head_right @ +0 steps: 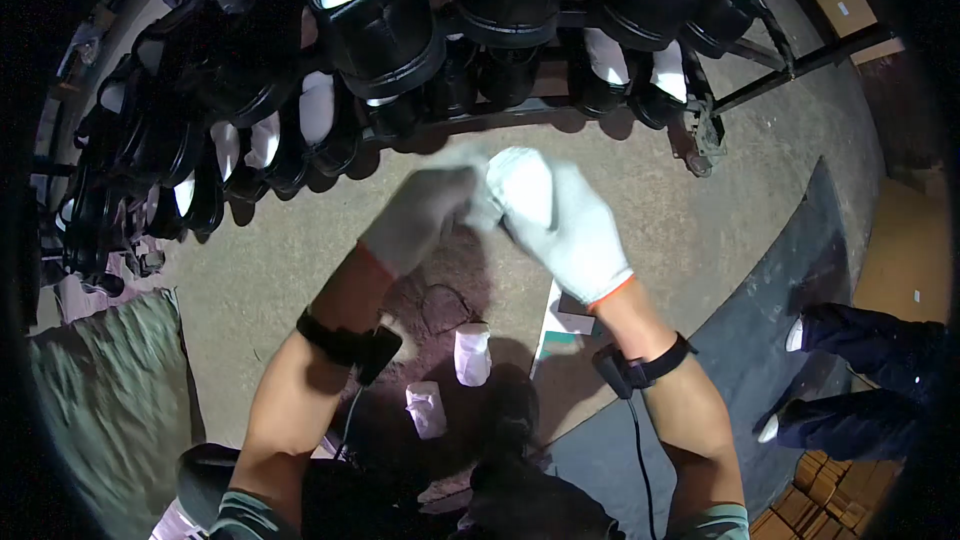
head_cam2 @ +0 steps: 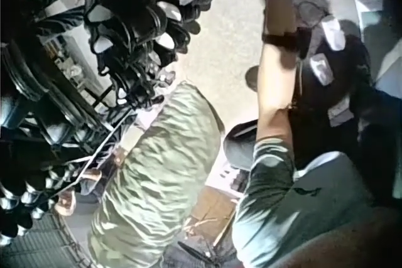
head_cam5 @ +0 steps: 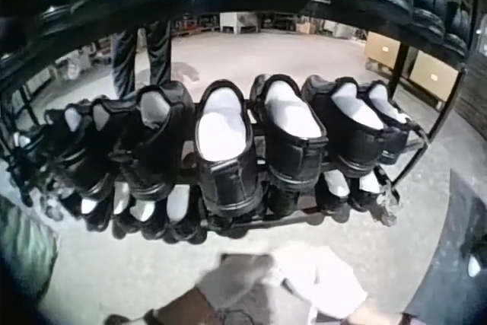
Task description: The recorder is stuffing paper or foam inserts into the toes of black shoes organized on a rolling rack.
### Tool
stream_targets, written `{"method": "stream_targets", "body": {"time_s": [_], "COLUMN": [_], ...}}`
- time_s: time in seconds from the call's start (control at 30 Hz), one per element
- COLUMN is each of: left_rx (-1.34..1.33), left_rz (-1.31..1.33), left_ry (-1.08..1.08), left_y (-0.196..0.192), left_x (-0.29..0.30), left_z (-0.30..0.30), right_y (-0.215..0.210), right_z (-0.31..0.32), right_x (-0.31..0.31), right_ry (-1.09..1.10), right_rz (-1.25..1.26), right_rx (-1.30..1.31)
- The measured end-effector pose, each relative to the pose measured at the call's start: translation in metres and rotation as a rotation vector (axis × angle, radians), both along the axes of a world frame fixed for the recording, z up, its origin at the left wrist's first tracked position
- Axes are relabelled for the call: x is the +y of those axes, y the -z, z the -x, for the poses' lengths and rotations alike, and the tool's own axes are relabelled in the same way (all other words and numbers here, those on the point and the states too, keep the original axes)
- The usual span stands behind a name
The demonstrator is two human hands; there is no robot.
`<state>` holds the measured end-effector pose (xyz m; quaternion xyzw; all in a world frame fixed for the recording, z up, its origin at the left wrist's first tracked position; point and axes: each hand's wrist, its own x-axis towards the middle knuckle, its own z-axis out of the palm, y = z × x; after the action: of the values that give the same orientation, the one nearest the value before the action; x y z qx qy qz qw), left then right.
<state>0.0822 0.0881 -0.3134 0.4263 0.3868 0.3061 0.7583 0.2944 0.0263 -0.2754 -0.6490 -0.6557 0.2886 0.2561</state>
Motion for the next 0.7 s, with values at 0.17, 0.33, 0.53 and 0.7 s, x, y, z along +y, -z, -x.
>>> {"method": "stream_targets", "body": {"time_s": [0.17,0.33,0.53,0.7], "left_rx": [0.58,0.976,0.965,1.087], "left_rz": [-0.443,-1.001,-1.278,-1.199], "left_ry": [-0.12,-0.095,-0.33,-0.193], "left_y": [-0.027,0.006,0.042,0.033], "left_x": [0.083,0.083,0.029,0.023], "left_z": [-0.065,-0.077,-0.088,-0.09], "right_y": [-0.007,-0.035,-0.023,-0.001], "right_z": [-0.048,-0.043,-0.011,-0.039], "right_x": [0.041,0.08,0.125,0.14], "right_ry": [0.26,0.29,0.023,-0.279], "right_rz": [-0.072,-0.028,-0.237,-0.2], "right_rx": [0.487,0.493,-0.483,-0.518]}}
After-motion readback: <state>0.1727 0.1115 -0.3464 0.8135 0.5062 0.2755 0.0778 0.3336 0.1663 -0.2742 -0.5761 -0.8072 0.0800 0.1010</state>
